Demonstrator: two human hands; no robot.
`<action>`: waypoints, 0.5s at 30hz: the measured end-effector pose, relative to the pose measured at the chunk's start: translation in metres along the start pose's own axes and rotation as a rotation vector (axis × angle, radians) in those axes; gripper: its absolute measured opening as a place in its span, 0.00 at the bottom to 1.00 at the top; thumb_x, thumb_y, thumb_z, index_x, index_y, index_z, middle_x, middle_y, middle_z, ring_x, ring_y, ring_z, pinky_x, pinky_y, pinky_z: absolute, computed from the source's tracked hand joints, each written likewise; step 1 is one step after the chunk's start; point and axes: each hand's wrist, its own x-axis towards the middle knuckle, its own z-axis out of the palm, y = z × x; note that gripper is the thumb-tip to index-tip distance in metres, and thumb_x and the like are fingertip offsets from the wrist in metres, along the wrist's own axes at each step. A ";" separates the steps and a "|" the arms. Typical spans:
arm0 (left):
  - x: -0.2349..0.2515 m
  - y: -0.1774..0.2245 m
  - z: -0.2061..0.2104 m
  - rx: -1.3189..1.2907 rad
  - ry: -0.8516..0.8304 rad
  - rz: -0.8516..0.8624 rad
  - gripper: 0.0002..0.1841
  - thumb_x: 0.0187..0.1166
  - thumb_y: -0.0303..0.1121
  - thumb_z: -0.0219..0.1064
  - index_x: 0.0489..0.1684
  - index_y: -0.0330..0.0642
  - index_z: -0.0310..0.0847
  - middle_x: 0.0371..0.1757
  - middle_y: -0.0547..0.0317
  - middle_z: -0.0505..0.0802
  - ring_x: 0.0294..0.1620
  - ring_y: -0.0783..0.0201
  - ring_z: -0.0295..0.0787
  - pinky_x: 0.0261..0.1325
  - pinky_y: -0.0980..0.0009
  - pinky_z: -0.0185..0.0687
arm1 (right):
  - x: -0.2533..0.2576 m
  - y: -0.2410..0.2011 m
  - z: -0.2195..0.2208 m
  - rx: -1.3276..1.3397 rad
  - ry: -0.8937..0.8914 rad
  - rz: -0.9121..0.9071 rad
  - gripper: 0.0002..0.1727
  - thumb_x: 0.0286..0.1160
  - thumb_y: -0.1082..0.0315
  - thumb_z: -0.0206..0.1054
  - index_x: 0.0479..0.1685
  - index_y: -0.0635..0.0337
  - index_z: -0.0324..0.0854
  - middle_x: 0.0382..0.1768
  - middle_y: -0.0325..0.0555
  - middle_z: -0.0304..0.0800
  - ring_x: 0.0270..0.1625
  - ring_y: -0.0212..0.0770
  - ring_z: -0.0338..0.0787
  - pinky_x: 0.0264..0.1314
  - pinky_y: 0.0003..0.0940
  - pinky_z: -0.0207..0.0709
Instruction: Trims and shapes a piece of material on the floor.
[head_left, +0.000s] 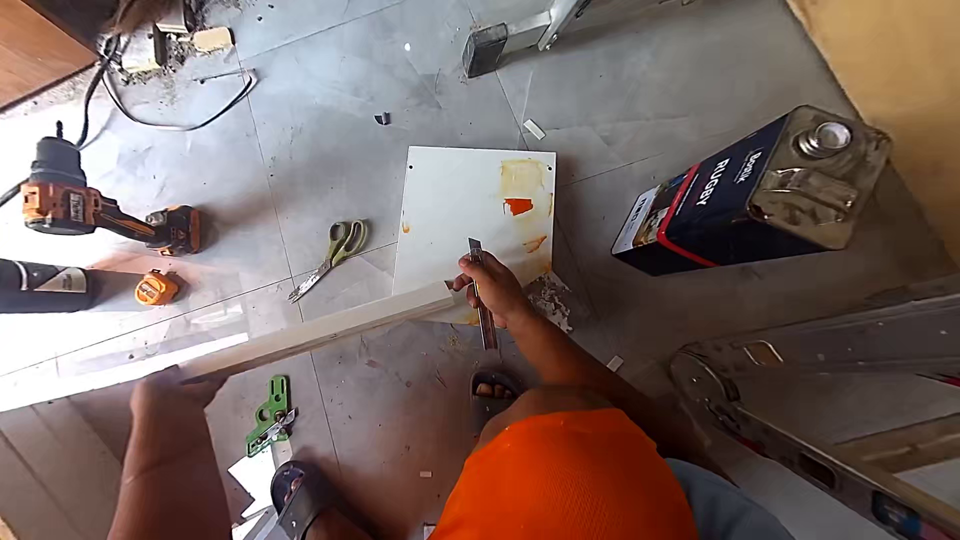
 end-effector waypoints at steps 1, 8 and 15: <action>0.004 -0.010 0.000 0.007 -0.004 -0.029 0.23 0.91 0.38 0.40 0.81 0.40 0.57 0.71 0.32 0.78 0.63 0.39 0.84 0.54 0.38 0.86 | 0.001 0.002 0.000 -0.053 0.014 -0.006 0.17 0.93 0.57 0.57 0.70 0.57 0.71 0.31 0.44 0.87 0.16 0.29 0.73 0.20 0.23 0.68; 0.021 -0.043 0.000 0.096 0.152 -0.157 0.23 0.87 0.34 0.48 0.79 0.38 0.59 0.71 0.33 0.77 0.60 0.42 0.84 0.51 0.48 0.88 | 0.009 0.011 0.014 -0.648 -0.097 -0.214 0.22 0.86 0.53 0.67 0.67 0.58 0.82 0.37 0.53 0.88 0.35 0.48 0.87 0.42 0.50 0.82; -0.047 -0.051 0.056 1.013 -0.054 0.703 0.48 0.76 0.36 0.73 0.90 0.21 0.44 0.87 0.22 0.63 0.89 0.38 0.61 0.90 0.51 0.57 | 0.033 -0.007 0.020 -0.767 -0.177 -0.222 0.19 0.87 0.55 0.66 0.61 0.60 0.84 0.39 0.54 0.90 0.42 0.52 0.90 0.49 0.55 0.82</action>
